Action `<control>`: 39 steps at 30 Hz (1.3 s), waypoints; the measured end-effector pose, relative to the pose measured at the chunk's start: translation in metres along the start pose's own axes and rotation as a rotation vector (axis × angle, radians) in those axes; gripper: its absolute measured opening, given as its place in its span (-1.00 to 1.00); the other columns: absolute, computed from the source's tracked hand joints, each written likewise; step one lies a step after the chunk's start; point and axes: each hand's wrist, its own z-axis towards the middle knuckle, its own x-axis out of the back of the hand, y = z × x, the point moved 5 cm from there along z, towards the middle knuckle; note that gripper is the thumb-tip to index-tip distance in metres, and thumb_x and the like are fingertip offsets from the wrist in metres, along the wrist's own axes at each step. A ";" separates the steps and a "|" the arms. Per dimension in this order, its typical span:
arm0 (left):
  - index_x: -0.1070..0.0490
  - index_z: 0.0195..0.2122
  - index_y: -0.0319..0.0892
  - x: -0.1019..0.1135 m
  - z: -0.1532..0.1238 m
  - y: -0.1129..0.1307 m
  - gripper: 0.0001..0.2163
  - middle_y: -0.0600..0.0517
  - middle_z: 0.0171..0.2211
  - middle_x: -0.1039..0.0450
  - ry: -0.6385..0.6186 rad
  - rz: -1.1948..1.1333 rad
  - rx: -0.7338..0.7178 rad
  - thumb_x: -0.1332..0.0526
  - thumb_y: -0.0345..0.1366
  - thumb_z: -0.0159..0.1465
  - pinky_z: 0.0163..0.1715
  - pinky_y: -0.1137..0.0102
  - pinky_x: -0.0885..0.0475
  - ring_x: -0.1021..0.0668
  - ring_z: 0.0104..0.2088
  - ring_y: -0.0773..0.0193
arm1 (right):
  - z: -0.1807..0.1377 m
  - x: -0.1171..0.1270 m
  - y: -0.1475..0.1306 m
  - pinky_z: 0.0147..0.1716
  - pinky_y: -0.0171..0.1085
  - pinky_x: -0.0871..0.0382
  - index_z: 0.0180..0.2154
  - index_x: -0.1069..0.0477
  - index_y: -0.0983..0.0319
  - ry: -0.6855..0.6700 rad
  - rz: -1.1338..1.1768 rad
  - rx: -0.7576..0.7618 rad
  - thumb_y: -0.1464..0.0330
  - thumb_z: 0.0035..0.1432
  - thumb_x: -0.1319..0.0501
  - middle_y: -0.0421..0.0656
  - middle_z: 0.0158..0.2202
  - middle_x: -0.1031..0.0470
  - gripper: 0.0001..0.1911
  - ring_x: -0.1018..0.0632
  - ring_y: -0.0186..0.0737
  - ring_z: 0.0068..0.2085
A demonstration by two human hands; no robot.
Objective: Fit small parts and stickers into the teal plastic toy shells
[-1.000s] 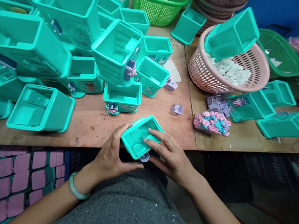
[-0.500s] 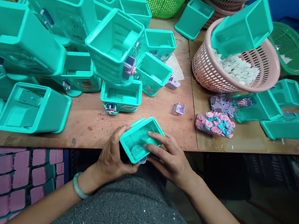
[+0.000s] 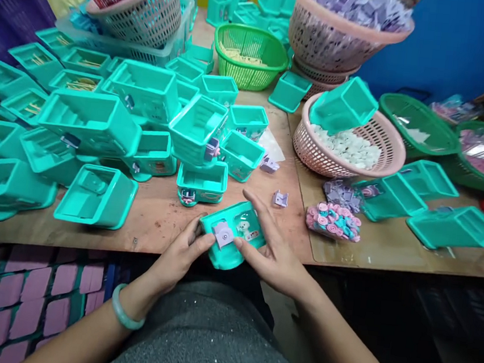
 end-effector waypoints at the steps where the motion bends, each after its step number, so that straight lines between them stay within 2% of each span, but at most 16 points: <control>1: -0.32 0.19 -0.10 0.000 0.000 0.000 -0.53 -0.11 0.27 -0.40 0.009 -0.011 0.005 -0.27 -0.03 0.33 0.28 0.10 -0.30 -0.40 0.30 -0.06 | -0.002 -0.004 0.003 0.37 0.17 -0.13 0.44 0.08 -0.05 0.002 0.021 -0.021 0.30 0.32 -0.20 -0.11 0.45 -0.09 -0.23 -0.15 0.04 0.44; 8: -0.32 0.16 -0.17 -0.003 0.003 0.006 -0.38 -0.17 0.14 -0.51 0.190 0.037 0.067 -0.41 0.00 0.16 0.12 0.12 -0.42 -0.49 0.18 -0.12 | -0.013 -0.014 0.014 0.41 0.11 -0.03 0.39 -0.06 0.03 0.052 0.151 -0.160 0.28 0.27 -0.22 -0.08 0.43 -0.11 -0.29 -0.12 0.01 0.45; 12: -0.36 0.11 -0.12 -0.006 0.005 0.007 -0.42 -0.11 0.02 -0.59 0.145 0.083 0.044 -0.44 -0.02 0.12 0.01 0.20 -0.51 -0.57 0.08 -0.05 | -0.016 -0.016 0.017 0.37 0.08 -0.16 0.40 -0.02 0.09 0.052 0.275 -0.301 0.22 0.19 -0.30 -0.02 0.41 -0.14 -0.17 -0.21 0.04 0.41; 14: -0.37 0.10 -0.10 -0.002 0.006 0.004 -0.40 -0.10 0.01 -0.60 0.162 0.128 0.005 -0.45 0.00 0.09 -0.02 0.20 -0.54 -0.59 0.05 -0.05 | -0.017 -0.016 0.016 0.34 0.08 -0.20 0.40 -0.02 0.09 0.059 0.307 -0.302 0.26 0.14 -0.34 -0.01 0.40 -0.17 -0.12 -0.28 0.03 0.37; 18: -0.41 0.10 -0.08 0.007 0.008 -0.004 -0.32 -0.10 0.07 -0.58 0.231 0.186 -0.012 -0.53 0.00 -0.03 0.00 0.17 -0.55 -0.57 0.10 -0.14 | -0.020 -0.013 0.015 0.36 0.07 -0.17 0.38 -0.07 0.09 0.102 0.326 -0.248 0.28 0.08 -0.40 0.01 0.39 -0.19 -0.10 -0.26 0.02 0.39; 21: -0.43 0.12 -0.05 0.001 0.012 -0.002 -0.36 -0.08 0.11 -0.57 0.237 0.089 -0.005 -0.47 0.05 0.04 0.06 0.17 -0.53 -0.53 0.16 -0.14 | -0.025 -0.011 0.018 0.34 0.05 -0.21 0.39 -0.06 0.10 0.144 0.341 -0.231 0.25 0.04 -0.46 0.03 0.38 -0.20 -0.03 -0.27 0.03 0.38; 23: -0.44 0.12 -0.07 -0.011 0.017 0.002 -0.41 -0.10 0.08 -0.59 0.185 0.003 0.023 -0.42 0.07 0.12 0.05 0.15 -0.53 -0.56 0.13 -0.13 | -0.031 -0.008 0.022 0.32 0.06 -0.25 0.40 -0.03 0.09 0.201 0.320 -0.218 0.22 0.04 -0.47 0.04 0.39 -0.19 0.00 -0.30 0.05 0.37; 25: -0.44 0.12 -0.10 -0.024 0.024 0.006 -0.42 -0.11 -0.01 -0.64 0.141 -0.033 0.066 -0.42 0.06 0.14 -0.02 0.13 -0.56 -0.62 0.03 -0.12 | -0.037 0.002 0.029 0.26 0.04 -0.34 0.40 -0.05 0.09 0.279 0.288 -0.192 0.19 0.10 -0.44 0.05 0.37 -0.23 -0.06 -0.36 0.04 0.33; 27: -0.43 0.12 -0.09 -0.035 0.033 0.009 -0.40 -0.08 -0.10 -0.67 0.139 -0.035 0.095 -0.43 0.05 0.12 -0.11 0.14 -0.59 -0.67 -0.08 -0.09 | -0.047 0.024 0.041 0.16 -0.04 -0.44 0.32 -0.21 0.11 0.431 0.204 -0.171 0.20 0.24 -0.33 0.03 0.27 -0.39 -0.32 -0.49 -0.03 0.21; 29: -0.41 0.11 -0.06 -0.043 0.042 0.011 -0.42 -0.03 -0.16 -0.68 0.158 -0.033 0.098 -0.42 0.07 0.13 -0.19 0.19 -0.61 -0.70 -0.16 -0.03 | -0.060 0.057 0.059 0.04 -0.09 -0.50 0.11 -0.43 0.16 0.654 0.004 -0.191 0.26 0.34 -0.21 -0.01 0.04 -0.55 -0.66 -0.58 -0.09 0.03; 30: -0.41 0.10 -0.05 -0.047 0.045 0.010 -0.44 -0.01 -0.19 -0.68 0.164 -0.032 0.100 -0.42 0.07 0.14 -0.23 0.22 -0.61 -0.70 -0.20 0.01 | -0.067 0.074 0.068 -0.01 -0.09 -0.51 -0.01 -0.50 0.18 0.756 -0.127 -0.216 0.29 0.36 -0.17 -0.02 -0.07 -0.57 -0.76 -0.59 -0.09 -0.05; 32: -0.41 0.03 -0.05 -0.053 0.051 0.008 -0.47 0.01 -0.23 -0.68 0.168 -0.025 0.110 -0.43 0.07 0.13 -0.31 0.28 -0.60 -0.71 -0.27 0.05 | -0.078 0.103 0.086 -0.10 -0.11 -0.51 -0.17 -0.54 0.21 0.865 -0.360 -0.271 0.32 0.35 -0.15 -0.05 -0.21 -0.56 -0.80 -0.59 -0.10 -0.17; 34: -0.40 -0.02 -0.05 -0.058 0.054 0.006 -0.49 0.03 -0.25 -0.67 0.161 -0.008 0.125 -0.43 0.08 0.11 -0.42 0.33 -0.57 -0.70 -0.32 0.08 | -0.082 0.121 0.102 -0.19 -0.14 -0.49 -0.21 -0.55 0.23 0.864 -0.486 -0.308 0.34 0.33 -0.14 -0.07 -0.26 -0.55 -0.80 -0.57 -0.12 -0.25; 36: -0.39 -0.06 -0.04 -0.061 0.056 0.004 -0.50 0.05 -0.27 -0.66 0.155 0.008 0.135 -0.43 0.09 0.10 -0.49 0.36 -0.54 -0.69 -0.36 0.09 | -0.081 0.128 0.113 -0.23 -0.17 -0.48 -0.24 -0.55 0.22 0.812 -0.550 -0.341 0.35 0.31 -0.15 -0.09 -0.29 -0.53 -0.80 -0.56 -0.13 -0.29; 39: -0.39 -0.07 -0.05 -0.062 0.057 0.004 -0.52 0.06 -0.26 -0.65 0.144 0.009 0.120 -0.43 0.08 0.11 -0.43 0.36 -0.56 -0.69 -0.31 0.11 | -0.077 0.129 0.121 -0.24 -0.18 -0.46 -0.31 -0.54 0.21 0.745 -0.601 -0.387 0.36 0.27 -0.16 -0.11 -0.33 -0.50 -0.81 -0.54 -0.13 -0.31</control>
